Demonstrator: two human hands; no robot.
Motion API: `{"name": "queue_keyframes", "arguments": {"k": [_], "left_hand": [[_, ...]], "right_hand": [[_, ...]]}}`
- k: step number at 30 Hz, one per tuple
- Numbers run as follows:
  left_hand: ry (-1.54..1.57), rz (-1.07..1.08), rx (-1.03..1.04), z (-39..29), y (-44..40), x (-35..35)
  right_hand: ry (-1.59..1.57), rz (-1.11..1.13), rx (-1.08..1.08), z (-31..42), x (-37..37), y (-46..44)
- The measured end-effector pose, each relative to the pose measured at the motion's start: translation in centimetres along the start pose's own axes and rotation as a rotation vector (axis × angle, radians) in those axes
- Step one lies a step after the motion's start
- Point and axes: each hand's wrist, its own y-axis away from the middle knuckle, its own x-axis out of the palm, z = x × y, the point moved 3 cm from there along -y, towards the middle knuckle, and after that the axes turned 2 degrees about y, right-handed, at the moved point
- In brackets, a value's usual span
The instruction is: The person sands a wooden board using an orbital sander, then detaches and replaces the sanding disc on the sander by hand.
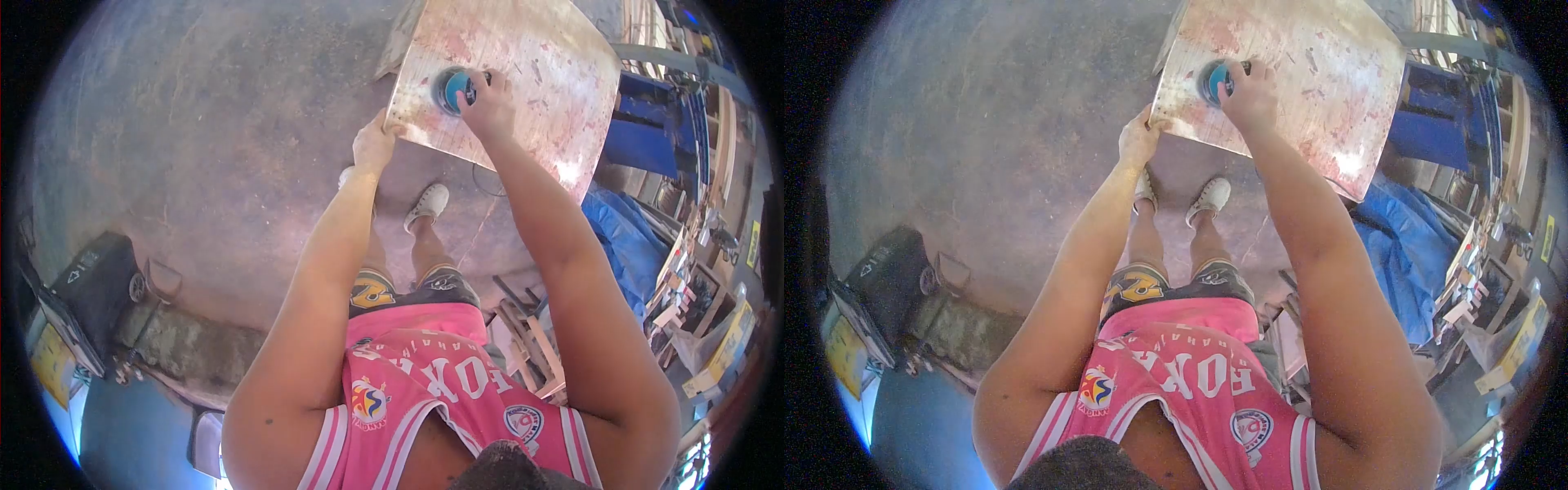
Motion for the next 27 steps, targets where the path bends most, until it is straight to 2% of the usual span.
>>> {"name": "queue_keyframes", "arguments": {"k": [2, 5, 8, 11, 16, 20, 23, 25, 27], "left_hand": [[-0.015, -0.015, 0.030, 0.1, -0.1, 0.1], [-0.026, 0.020, -0.033, -0.1, -0.1, -0.1], [-0.028, -0.012, 0.005, 0.5, -0.1, 0.3], [-0.038, 0.016, -0.014, 0.4, -0.3, 0.2], [-0.030, -0.003, 0.016, 0.4, -0.1, 0.3], [-0.014, 0.027, 0.014, 0.0, 0.0, -0.1], [-0.007, 0.053, -0.008, 0.0, -0.1, -0.3], [-0.006, 0.027, 0.022, 0.3, 0.0, 0.0], [-0.005, 0.000, 0.053, 0.7, -0.1, 0.2]], "right_hand": [[0.007, -0.033, 0.036, 0.0, -0.3, -0.4], [0.044, -0.001, -0.033, 0.5, -0.4, 0.0], [0.012, 0.017, -0.049, 0.7, -0.2, 0.2], [0.014, -0.061, 0.006, 0.5, 0.0, -0.5], [-0.022, -0.012, -0.107, 1.6, 0.2, 0.2], [0.018, -0.092, -0.039, 1.6, 0.2, -0.9], [0.000, 0.001, -0.011, 2.0, 0.1, -0.3], [-0.007, 0.026, -0.155, 3.0, 0.1, 0.3], [-0.026, 0.032, -0.164, 4.1, 0.3, 0.2]]}}
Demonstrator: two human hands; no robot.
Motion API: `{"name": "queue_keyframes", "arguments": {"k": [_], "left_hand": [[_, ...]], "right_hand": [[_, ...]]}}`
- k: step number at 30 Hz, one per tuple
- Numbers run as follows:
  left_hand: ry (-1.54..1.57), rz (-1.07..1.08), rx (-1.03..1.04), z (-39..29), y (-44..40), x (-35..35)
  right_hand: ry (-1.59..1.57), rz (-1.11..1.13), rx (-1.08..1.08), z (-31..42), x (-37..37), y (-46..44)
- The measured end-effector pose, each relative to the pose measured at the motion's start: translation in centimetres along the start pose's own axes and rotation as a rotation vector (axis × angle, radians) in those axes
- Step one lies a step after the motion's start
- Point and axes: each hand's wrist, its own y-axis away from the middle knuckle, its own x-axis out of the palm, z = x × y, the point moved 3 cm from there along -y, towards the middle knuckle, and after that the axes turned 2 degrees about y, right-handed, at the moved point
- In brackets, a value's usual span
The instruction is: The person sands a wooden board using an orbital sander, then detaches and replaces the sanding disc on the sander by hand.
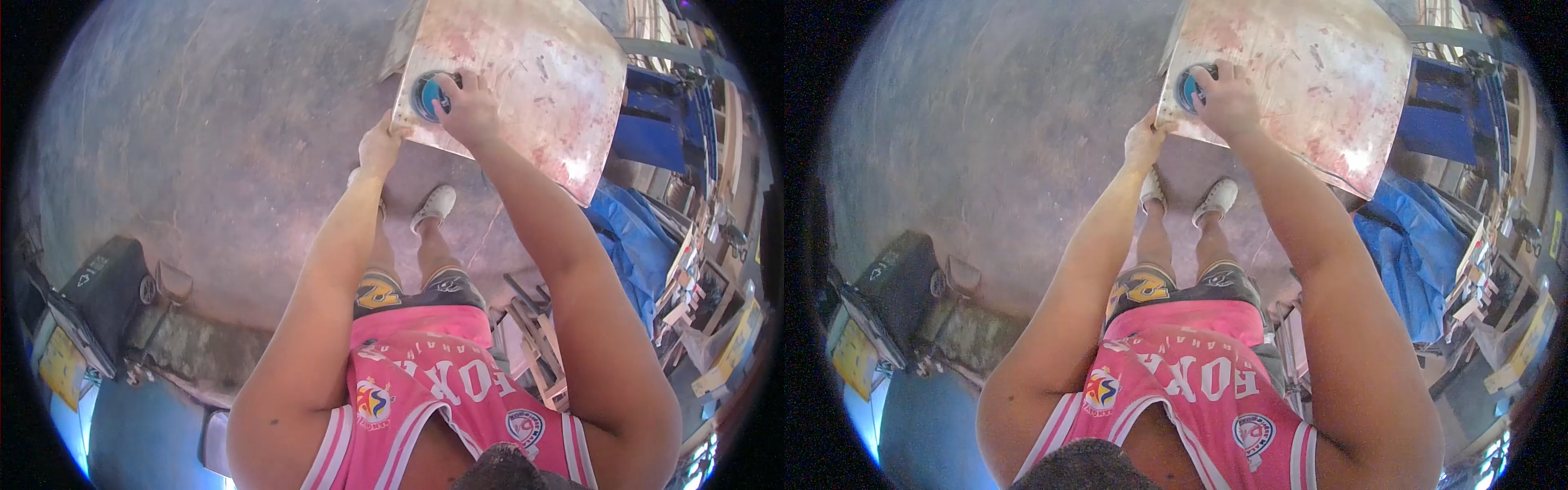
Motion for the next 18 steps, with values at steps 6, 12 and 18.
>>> {"name": "queue_keyframes", "arguments": {"k": [6, 12, 18], "left_hand": [[-0.003, 0.058, 0.030, 0.2, -0.3, -0.6], [0.030, 0.051, 0.037, 1.1, -0.2, -0.6], [-0.058, 0.026, -0.064, 1.3, -0.2, -1.0]], "right_hand": [[-0.034, -0.069, 0.000, 1.8, 0.1, -2.3], [-0.029, 0.005, -0.098, 4.5, 0.4, -0.9], [-0.021, -0.048, -0.080, 5.3, 0.4, -2.2]]}}
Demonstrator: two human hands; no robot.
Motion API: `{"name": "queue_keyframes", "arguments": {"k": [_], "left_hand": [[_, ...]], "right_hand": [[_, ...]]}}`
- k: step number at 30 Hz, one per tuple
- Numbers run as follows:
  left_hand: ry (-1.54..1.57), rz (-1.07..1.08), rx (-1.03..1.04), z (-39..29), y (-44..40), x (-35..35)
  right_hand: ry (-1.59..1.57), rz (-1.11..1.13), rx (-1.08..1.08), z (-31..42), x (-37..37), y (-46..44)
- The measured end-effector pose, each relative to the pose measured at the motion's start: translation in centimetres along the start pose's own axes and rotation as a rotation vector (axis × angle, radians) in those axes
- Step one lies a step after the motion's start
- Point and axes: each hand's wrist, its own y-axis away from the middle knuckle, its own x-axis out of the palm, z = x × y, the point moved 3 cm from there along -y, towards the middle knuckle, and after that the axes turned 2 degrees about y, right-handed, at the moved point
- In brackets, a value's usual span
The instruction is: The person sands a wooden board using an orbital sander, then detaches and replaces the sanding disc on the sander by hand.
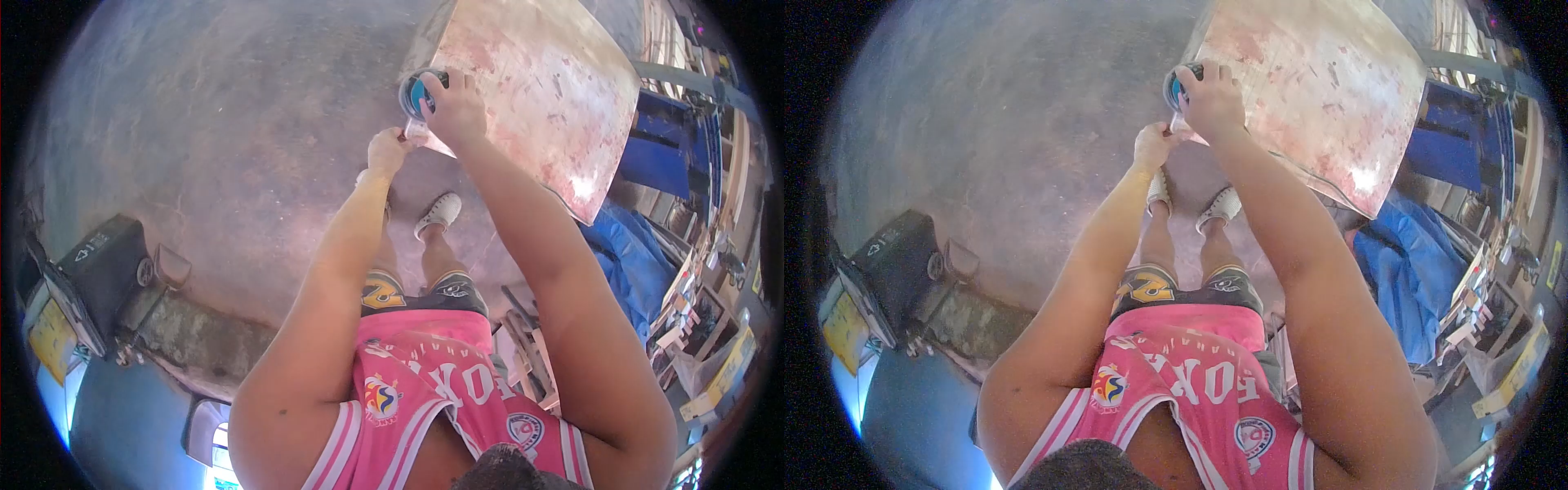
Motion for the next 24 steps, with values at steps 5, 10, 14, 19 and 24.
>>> {"name": "queue_keyframes", "arguments": {"k": [5, 10, 14, 19, 24], "left_hand": [[0.047, 0.010, -0.010, 1.1, -0.4, 0.6], [0.033, 0.033, -0.046, 0.6, -0.3, 0.1], [0.040, 0.040, -0.021, 0.8, -0.3, 0.2], [-0.008, 0.041, -0.010, 1.2, -0.7, 0.7], [0.001, 0.067, -0.023, 1.0, -0.6, 0.3]], "right_hand": [[-0.010, 0.081, -0.019, 0.4, 0.3, 1.0], [0.016, 0.033, 0.044, 0.0, 0.5, -1.1], [0.009, 0.063, -0.032, 1.2, 0.2, 0.5], [0.015, -0.008, -0.006, 0.6, 0.2, -1.3], [0.007, 0.041, -0.019, 0.7, 0.2, 0.0]]}}
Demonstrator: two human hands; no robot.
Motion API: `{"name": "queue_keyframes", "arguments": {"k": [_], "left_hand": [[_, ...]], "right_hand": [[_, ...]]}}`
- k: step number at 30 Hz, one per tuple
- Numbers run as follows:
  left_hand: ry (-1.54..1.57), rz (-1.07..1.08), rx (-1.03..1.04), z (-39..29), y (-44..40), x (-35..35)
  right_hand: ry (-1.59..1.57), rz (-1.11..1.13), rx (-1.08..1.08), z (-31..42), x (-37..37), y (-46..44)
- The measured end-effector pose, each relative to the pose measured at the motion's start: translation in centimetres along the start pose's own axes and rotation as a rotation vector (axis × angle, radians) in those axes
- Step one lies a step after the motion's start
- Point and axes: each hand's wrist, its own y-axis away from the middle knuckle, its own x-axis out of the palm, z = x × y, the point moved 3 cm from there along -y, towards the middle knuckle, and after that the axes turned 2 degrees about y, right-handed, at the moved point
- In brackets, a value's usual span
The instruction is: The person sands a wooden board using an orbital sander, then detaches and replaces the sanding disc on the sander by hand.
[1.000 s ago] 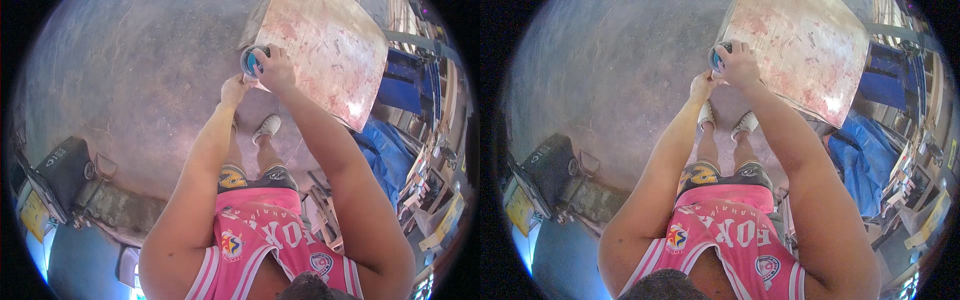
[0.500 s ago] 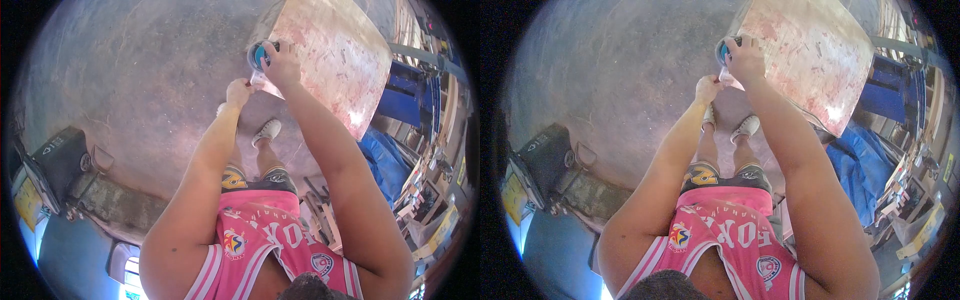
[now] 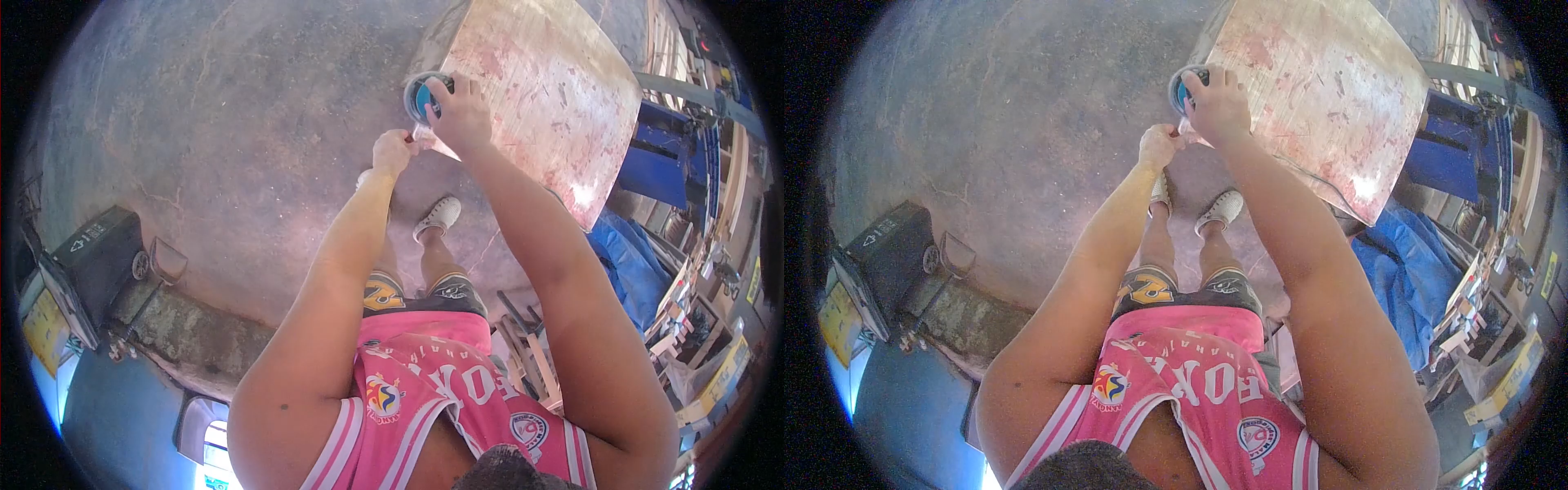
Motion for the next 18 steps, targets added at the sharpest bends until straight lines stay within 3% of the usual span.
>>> {"name": "queue_keyframes", "arguments": {"k": [18], "left_hand": [[-0.052, -0.048, 0.025, 0.6, -0.3, 0.4]], "right_hand": [[-0.025, -0.024, -0.015, -0.4, -0.3, 0.9]]}}
